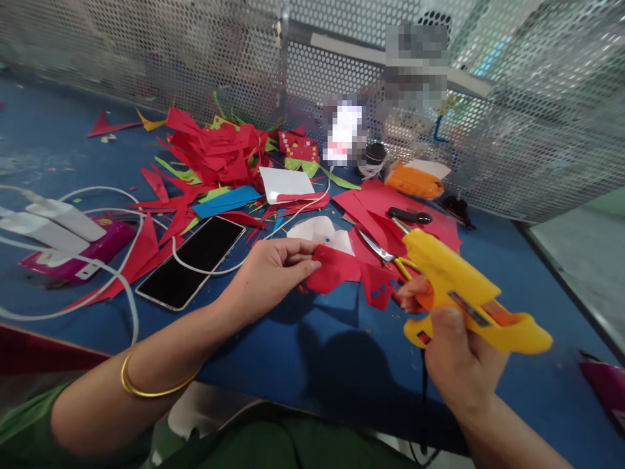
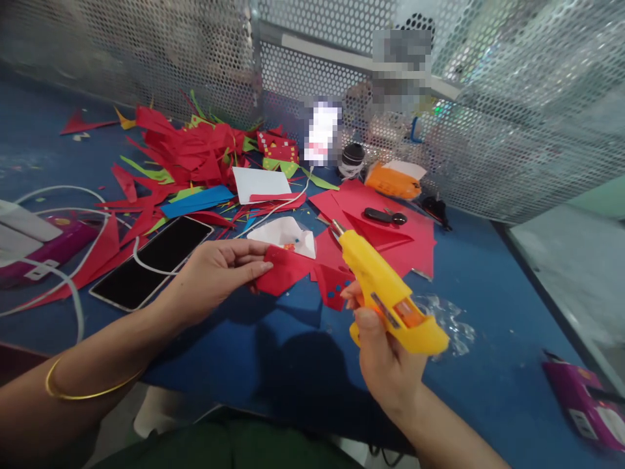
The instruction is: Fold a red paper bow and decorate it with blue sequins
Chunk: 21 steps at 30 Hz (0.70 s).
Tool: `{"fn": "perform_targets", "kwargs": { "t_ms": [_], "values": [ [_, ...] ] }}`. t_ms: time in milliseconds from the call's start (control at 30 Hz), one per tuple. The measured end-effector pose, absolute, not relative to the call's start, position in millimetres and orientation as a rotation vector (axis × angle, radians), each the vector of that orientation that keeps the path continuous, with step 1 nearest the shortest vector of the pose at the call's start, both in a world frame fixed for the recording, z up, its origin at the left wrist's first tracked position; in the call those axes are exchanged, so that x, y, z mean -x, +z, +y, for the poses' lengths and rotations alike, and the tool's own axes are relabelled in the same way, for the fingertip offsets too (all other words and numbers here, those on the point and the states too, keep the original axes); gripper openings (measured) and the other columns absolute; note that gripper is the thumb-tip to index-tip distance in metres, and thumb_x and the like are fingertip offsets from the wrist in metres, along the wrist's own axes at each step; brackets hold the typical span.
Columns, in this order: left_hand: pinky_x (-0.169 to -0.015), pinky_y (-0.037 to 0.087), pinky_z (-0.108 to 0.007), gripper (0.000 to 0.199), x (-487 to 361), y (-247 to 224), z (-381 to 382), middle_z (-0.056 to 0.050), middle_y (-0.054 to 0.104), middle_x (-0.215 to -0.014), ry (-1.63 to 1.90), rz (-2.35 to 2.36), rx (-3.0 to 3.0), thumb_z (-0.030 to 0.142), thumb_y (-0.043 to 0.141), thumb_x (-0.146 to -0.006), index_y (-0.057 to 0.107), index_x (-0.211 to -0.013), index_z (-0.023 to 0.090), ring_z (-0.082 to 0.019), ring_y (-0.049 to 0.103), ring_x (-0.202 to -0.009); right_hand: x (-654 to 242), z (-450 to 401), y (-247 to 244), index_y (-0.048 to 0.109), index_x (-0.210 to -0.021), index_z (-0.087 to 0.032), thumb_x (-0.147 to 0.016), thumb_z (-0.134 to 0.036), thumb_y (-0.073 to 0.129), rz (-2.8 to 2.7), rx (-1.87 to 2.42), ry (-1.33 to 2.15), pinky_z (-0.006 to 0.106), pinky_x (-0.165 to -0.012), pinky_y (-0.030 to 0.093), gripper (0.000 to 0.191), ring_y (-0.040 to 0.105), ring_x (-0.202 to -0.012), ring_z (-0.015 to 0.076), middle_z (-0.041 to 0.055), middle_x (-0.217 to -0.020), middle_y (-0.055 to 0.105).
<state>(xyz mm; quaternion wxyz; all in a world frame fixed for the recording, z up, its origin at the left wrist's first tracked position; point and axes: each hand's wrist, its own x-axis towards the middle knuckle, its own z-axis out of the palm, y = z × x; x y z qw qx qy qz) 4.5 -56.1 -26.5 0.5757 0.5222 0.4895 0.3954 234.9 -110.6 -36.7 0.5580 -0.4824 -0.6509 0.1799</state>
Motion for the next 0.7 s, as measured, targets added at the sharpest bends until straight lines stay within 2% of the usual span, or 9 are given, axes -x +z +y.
{"fn": "perform_targets", "kwargs": {
  "t_ms": [167,233,367,467,567,700],
  "values": [
    [-0.055,0.050,-0.019,0.032,0,-18,-53,-0.001,0.073,-0.071,1.045,1.136,-1.164,0.028,0.079,-0.071,0.077,-0.101,0.015,-0.010,0.060,-0.058,-258,-92,-22,0.067,-0.099,-0.022,-0.096,-0.044,0.054,-1.575,1.361,0.393,0.029,-0.054,0.050,0.025,0.062,-0.059,0.0147,0.0025,-0.081,0.071],
    [-0.053,0.049,-0.019,0.031,3,-14,-51,-0.001,0.072,-0.070,1.086,1.139,-1.107,0.027,0.082,-0.068,0.077,-0.096,0.015,-0.010,0.060,-0.058,-278,-89,-17,0.067,-0.099,-0.021,-0.095,-0.047,0.053,-1.619,1.510,0.333,0.030,-0.057,0.050,0.029,0.062,-0.063,0.0164,0.0038,-0.083,0.070],
    [-0.050,0.047,-0.019,0.026,8,-9,-46,-0.001,0.076,-0.076,1.169,1.117,-1.032,0.023,0.084,-0.066,0.077,-0.090,0.017,-0.011,0.062,-0.061,-325,-100,-12,0.067,-0.105,-0.019,-0.091,-0.056,0.056,-1.768,1.797,-0.059,0.032,-0.065,0.045,0.041,0.064,-0.077,0.0217,0.0074,-0.090,0.069],
    [-0.048,0.048,-0.017,0.022,10,-8,-43,0.001,0.076,-0.078,1.228,1.113,-0.970,0.018,0.083,-0.064,0.078,-0.085,0.020,-0.011,0.063,-0.062,-355,-118,-16,0.069,-0.105,-0.019,-0.089,-0.062,0.055,-1.832,1.965,-0.310,0.031,-0.060,0.039,0.048,0.061,-0.071,0.0209,0.0084,-0.092,0.068],
    [-0.046,0.048,-0.017,0.021,11,-11,-39,0.001,0.076,-0.078,1.295,1.141,-0.939,0.017,0.083,-0.063,0.078,-0.083,0.019,-0.010,0.061,-0.060,-371,-132,-26,0.070,-0.104,-0.017,-0.092,-0.057,0.050,-1.892,2.132,-0.473,0.032,-0.060,0.036,0.046,0.059,-0.069,0.0215,0.0105,-0.095,0.069],
    [-0.045,0.048,-0.017,0.021,13,-17,-34,0.000,0.075,-0.076,1.329,1.142,-0.957,0.018,0.082,-0.065,0.078,-0.085,0.018,-0.009,0.058,-0.056,-375,-135,-38,0.071,-0.105,-0.017,-0.093,-0.046,0.049,-2.009,2.279,-0.479,0.036,-0.068,0.040,0.038,0.063,-0.080,0.0262,0.0113,-0.097,0.070]
  ]
}}
